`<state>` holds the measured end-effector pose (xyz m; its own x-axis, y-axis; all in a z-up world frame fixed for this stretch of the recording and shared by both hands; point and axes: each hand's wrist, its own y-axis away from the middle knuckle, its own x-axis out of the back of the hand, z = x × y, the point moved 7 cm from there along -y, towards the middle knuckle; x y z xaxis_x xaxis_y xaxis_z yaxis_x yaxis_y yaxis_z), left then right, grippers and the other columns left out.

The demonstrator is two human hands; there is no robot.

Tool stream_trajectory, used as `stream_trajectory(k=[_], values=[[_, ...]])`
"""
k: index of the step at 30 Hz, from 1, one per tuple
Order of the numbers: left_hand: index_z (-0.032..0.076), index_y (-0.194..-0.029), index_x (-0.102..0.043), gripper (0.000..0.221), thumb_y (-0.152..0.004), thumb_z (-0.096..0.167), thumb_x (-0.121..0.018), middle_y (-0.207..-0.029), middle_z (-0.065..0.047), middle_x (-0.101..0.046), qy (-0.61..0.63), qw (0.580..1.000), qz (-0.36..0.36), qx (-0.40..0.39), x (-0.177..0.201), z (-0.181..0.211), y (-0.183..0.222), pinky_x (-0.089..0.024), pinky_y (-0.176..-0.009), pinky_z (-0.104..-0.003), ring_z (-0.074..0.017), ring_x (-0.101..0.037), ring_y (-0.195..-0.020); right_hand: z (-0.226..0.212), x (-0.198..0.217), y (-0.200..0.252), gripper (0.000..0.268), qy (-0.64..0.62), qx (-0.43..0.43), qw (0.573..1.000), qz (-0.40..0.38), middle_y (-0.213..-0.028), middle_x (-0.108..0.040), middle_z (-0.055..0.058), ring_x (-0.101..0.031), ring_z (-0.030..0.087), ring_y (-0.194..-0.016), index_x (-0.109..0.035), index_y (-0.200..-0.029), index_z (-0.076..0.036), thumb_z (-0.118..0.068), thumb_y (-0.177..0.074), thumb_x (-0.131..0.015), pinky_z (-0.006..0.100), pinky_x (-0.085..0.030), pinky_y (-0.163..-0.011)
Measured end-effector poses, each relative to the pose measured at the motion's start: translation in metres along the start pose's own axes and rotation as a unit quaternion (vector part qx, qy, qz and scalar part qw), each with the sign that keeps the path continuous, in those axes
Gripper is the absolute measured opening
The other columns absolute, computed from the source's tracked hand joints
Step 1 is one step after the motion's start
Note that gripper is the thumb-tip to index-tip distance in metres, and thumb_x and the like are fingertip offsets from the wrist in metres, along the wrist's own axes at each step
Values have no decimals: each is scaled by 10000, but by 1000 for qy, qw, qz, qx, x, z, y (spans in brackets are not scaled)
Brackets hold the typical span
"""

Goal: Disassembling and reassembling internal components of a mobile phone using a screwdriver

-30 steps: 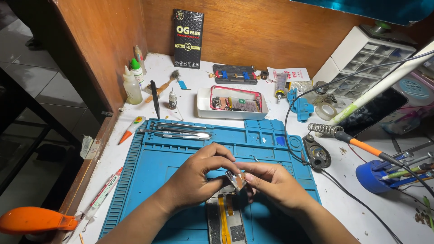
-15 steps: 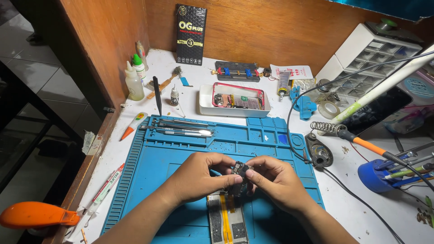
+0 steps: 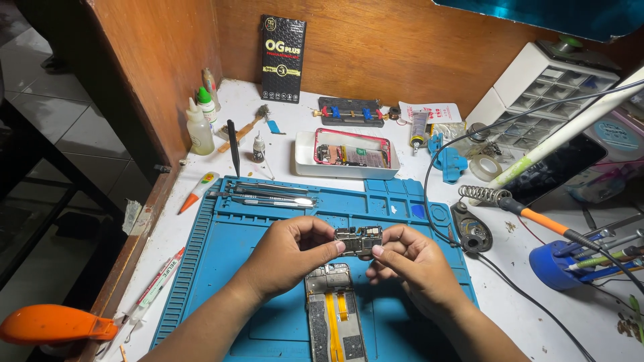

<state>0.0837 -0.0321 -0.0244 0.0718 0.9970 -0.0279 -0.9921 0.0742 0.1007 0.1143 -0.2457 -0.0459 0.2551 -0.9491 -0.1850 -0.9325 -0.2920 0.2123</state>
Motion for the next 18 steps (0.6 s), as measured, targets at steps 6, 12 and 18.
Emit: stream_trajectory(k=[6,12,18], values=[[81,-896,-788,117,-821,151,-844,-774,-6,-731,-10,1000,-2,-12,1,3,1,-518,-630,-221,-77,-628,-701,4,2,-2,201,-3,6,1000,-12,-671,-651,186,-724,333,-591,-589,-960,-14,-8,-850,-757,433,-637,-556],[82,-881,-779,105,-821,140,-842,-770,1,-721,-9,1000,2,-14,1,1,0,-507,-631,-214,-71,-616,-693,4,2,-1,191,1,13,1000,-21,-671,-656,191,-717,327,-582,-588,-967,-8,2,-860,-747,421,-626,-547],[76,-890,-784,118,-811,137,-847,-773,-9,-742,-7,1000,-11,-11,-1,2,1,-519,-634,-209,-69,-637,-694,3,2,-3,222,7,36,999,-31,-930,-673,213,-703,340,-666,-634,-1044,61,-80,-888,-706,432,-647,-540]])
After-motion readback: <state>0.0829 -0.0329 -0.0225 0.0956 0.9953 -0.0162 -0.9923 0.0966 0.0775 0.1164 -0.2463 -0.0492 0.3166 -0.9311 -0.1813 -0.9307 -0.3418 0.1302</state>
